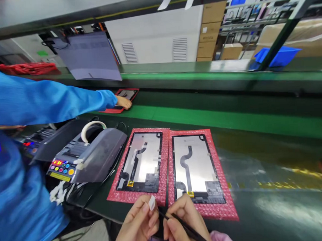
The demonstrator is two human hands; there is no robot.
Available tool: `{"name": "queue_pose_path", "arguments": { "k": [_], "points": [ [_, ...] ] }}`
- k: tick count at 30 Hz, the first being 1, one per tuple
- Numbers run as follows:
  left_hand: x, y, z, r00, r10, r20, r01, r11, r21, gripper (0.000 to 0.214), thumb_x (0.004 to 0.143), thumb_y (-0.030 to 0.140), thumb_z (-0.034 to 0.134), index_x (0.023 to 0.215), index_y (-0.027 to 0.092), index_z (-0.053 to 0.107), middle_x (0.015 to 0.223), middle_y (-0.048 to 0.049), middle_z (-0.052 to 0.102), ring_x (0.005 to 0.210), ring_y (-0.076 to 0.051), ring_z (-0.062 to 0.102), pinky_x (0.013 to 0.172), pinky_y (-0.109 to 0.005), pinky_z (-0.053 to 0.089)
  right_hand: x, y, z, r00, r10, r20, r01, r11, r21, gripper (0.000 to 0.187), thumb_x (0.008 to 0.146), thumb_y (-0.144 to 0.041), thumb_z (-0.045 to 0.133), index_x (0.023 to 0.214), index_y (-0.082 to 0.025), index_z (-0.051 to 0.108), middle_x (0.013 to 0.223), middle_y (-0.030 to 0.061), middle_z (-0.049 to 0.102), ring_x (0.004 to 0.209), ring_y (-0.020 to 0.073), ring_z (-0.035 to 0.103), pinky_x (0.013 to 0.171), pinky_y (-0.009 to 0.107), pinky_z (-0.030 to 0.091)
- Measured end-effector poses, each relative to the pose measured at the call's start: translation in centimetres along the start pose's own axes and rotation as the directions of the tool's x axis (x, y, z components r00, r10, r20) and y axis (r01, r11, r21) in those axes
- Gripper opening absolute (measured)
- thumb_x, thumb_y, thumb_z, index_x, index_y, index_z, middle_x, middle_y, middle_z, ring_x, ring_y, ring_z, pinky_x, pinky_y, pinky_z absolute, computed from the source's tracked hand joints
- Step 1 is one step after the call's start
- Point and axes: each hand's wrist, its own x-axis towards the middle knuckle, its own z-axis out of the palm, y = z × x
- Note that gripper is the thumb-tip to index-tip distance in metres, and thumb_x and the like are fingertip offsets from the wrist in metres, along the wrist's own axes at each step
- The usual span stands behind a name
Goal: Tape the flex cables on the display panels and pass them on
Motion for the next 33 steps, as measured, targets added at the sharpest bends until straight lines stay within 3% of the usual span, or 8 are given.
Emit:
{"name": "queue_pose_path", "arguments": {
  "k": [6,10,14,16,19,22,29,33],
  "points": [
    [0.5,-1.5,0.1,0.989,-0.06,0.132,0.049,0.995,0.088,0.041,0.077,0.054,0.083,0.079,0.019,0.062,0.061,0.0053,0.044,0.057,-0.008,0.038,0.054,-0.021,0.029,0.2,0.8,-1.5,1.0,0.027,0.001,-0.027,0.999,0.03,0.036,0.093,-0.057,0.064,0.09,-0.023,0.053,0.065,-0.0026,0.064,0.044,0.0071,0.052,0.045,0.019,0.032],
    [0.2,-2.8,-0.3,0.98,0.053,0.19,-0.097,0.969,0.228,0.039,0.084,0.055,0.076,0.078,0.02,0.062,0.07,0.0027,0.046,0.058,-0.009,0.038,0.055,-0.023,0.03,1.1,1.8,-1.9,0.998,0.053,0.015,-0.055,0.98,0.193,0.041,0.092,-0.063,0.062,0.087,-0.023,0.053,0.055,-0.0063,0.054,0.039,0.0066,0.044,0.04,0.018,0.03],
    [-0.2,-2.7,-0.7,0.806,0.347,0.479,-0.517,0.807,0.285,0.033,0.092,0.048,0.069,0.071,0.022,0.062,0.078,-0.0007,0.043,0.072,-0.015,0.048,0.065,-0.027,0.04,2.5,0.9,-4.1,0.927,0.089,-0.366,0.079,0.904,0.421,0.045,0.082,-0.06,0.076,0.078,-0.024,0.05,0.056,-0.0106,0.044,0.037,0.0029,0.029,0.035,0.014,0.021],
    [-0.2,-2.4,-0.8,0.76,0.413,0.502,-0.607,0.726,0.323,0.028,0.093,0.047,0.067,0.077,0.025,0.065,0.082,-0.002,0.044,0.08,-0.018,0.05,0.072,-0.03,0.043,2.3,0.0,-5.6,0.897,-0.01,-0.442,0.193,0.908,0.371,0.044,0.084,-0.063,0.072,0.077,-0.025,0.051,0.055,-0.0097,0.046,0.038,0.0044,0.033,0.035,0.014,0.026],
    [0.3,-2.4,-0.5,0.844,0.381,0.377,-0.531,0.686,0.498,0.019,0.095,0.044,0.065,0.091,0.026,0.07,0.094,-0.0036,0.048,0.086,-0.018,0.051,0.077,-0.029,0.043,0.9,-1.3,-6.7,0.958,-0.181,-0.224,0.196,0.98,0.046,0.04,0.082,-0.058,0.077,0.076,-0.025,0.054,0.075,-0.0002,0.071,0.058,0.0127,0.061,0.054,0.023,0.048],
    [0.8,-3.2,0.1,0.894,0.299,0.333,-0.445,0.677,0.586,0.022,0.095,0.047,0.064,0.096,0.027,0.073,0.095,-0.0032,0.05,0.085,-0.017,0.052,0.077,-0.028,0.043,0.1,-1.9,-6.2,0.995,-0.092,-0.05,0.077,0.968,-0.24,0.043,0.072,-0.039,0.09,0.072,-0.024,0.05,0.1,0.0056,0.078,0.089,0.0224,0.071,0.079,0.032,0.053],
    [1.6,-3.6,-0.1,0.971,0.213,0.113,-0.238,0.781,0.577,0.041,0.093,0.053,0.063,0.125,0.027,0.067,0.105,-0.0069,0.063,0.098,-0.021,0.062,0.093,-0.032,0.05,5.6,-3.5,-7.1,0.991,-0.06,-0.121,0.029,0.969,-0.245,0.05,0.076,-0.039,0.086,0.069,-0.025,0.038,0.076,0.0004,0.075,0.072,0.0188,0.069,0.069,0.03,0.05],
    [2.4,-1.7,-0.5,0.926,0.278,0.257,-0.375,0.579,0.724,0.023,0.101,0.035,0.054,0.119,0.029,0.067,0.112,-0.0065,0.063,0.106,-0.019,0.063,0.094,-0.028,0.051,10.0,-4.0,-8.8,0.993,0.073,0.09,-0.044,0.957,-0.288,0.047,0.077,-0.037,0.085,0.075,-0.025,0.039,0.088,0.0025,0.075,0.078,0.0199,0.07,0.071,0.032,0.05]
  ]
}}
